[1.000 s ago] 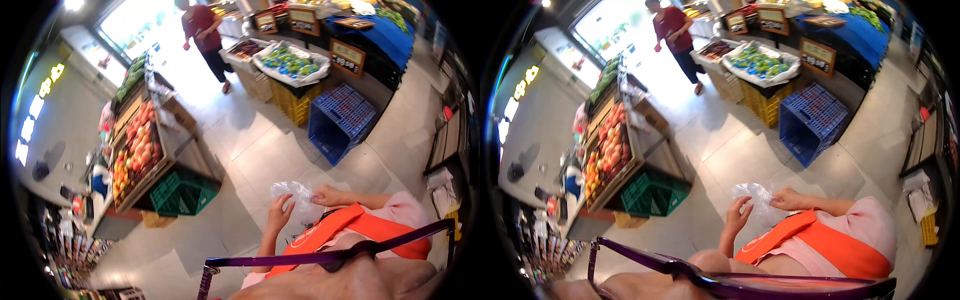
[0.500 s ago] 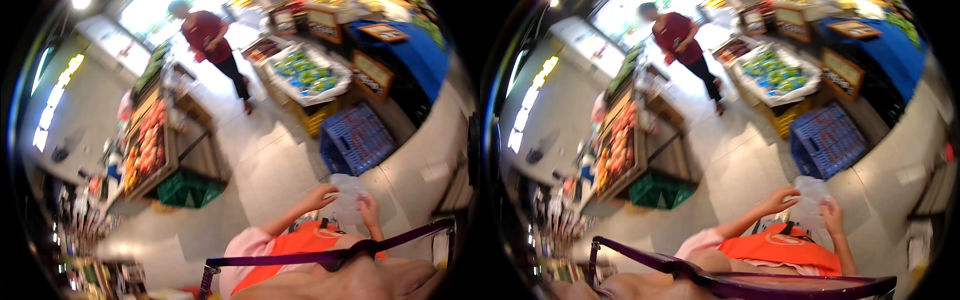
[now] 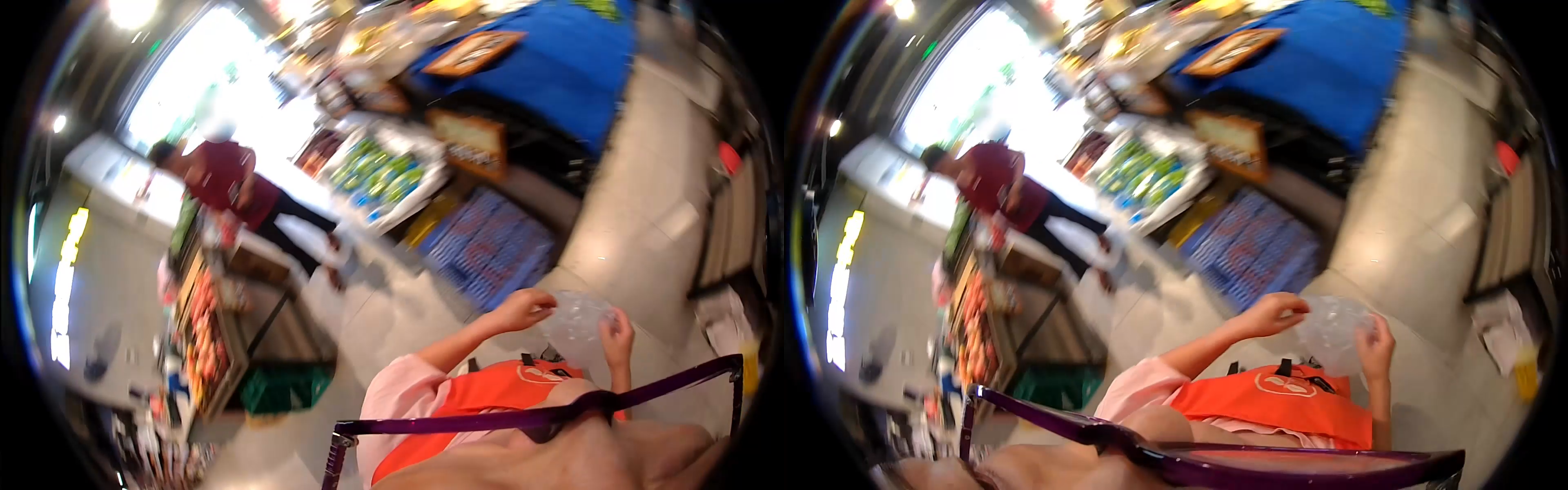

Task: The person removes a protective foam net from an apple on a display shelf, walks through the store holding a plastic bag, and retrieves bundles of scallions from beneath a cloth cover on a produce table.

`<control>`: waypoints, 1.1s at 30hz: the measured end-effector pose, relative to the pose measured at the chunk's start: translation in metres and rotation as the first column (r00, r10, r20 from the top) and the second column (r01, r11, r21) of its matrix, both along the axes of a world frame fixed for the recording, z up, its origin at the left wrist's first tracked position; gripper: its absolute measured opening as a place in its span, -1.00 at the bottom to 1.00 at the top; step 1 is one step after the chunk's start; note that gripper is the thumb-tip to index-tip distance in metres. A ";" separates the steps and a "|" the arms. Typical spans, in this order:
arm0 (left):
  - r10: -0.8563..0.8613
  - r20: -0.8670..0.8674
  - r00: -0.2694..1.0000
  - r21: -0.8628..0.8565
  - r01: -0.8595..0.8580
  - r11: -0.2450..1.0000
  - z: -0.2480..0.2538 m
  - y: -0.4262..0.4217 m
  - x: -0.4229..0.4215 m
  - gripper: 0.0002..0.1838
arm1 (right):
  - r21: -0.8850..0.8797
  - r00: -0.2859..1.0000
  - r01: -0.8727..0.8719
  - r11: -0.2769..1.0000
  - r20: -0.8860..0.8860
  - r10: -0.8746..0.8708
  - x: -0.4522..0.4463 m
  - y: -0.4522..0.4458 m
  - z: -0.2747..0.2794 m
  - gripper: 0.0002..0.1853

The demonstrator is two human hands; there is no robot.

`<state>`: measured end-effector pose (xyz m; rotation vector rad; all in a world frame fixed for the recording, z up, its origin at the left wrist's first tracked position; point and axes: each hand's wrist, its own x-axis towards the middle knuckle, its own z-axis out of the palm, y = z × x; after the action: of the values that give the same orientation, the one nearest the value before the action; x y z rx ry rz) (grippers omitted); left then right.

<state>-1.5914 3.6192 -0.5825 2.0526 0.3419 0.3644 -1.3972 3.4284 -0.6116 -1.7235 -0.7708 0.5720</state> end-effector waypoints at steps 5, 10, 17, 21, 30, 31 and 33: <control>0.013 -0.114 0.993 -0.116 -0.026 0.993 0.010 0.011 0.140 -0.77 | -0.032 0.987 0.024 0.999 0.158 -0.018 0.134 -0.010 0.033 -0.73; -0.078 -0.132 0.988 0.170 0.100 0.980 0.060 0.047 0.256 -0.77 | 0.026 0.983 0.031 0.999 0.181 -0.035 0.265 -0.001 0.045 -0.71; -0.098 -0.149 0.984 0.450 0.156 0.879 0.122 0.185 0.411 -0.79 | 0.040 0.955 -0.037 0.999 0.297 0.023 0.419 0.085 0.053 -0.78; -0.173 -0.184 0.968 0.497 0.243 0.833 0.139 0.263 0.527 -0.78 | -0.058 0.942 0.047 0.997 0.335 -0.025 0.520 0.133 0.062 -0.86; -0.469 -0.129 0.874 0.650 0.432 0.625 0.155 0.371 0.799 -0.81 | -0.052 0.939 0.293 0.955 0.205 -0.277 0.736 0.189 0.029 -0.88; -0.472 -0.138 0.871 0.659 0.436 0.613 0.154 0.382 0.825 -0.80 | -0.058 0.938 0.294 0.954 0.207 -0.277 0.760 0.196 0.027 -0.88; -0.449 -0.148 0.881 0.671 0.423 0.609 0.146 0.409 0.872 -0.80 | -0.036 0.940 0.295 0.955 0.190 -0.283 0.814 0.219 0.008 -0.88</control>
<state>-0.7198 4.0287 -0.4360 2.7646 -0.4077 0.2325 -0.5830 3.6475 -0.6032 -1.9260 -0.6138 0.2404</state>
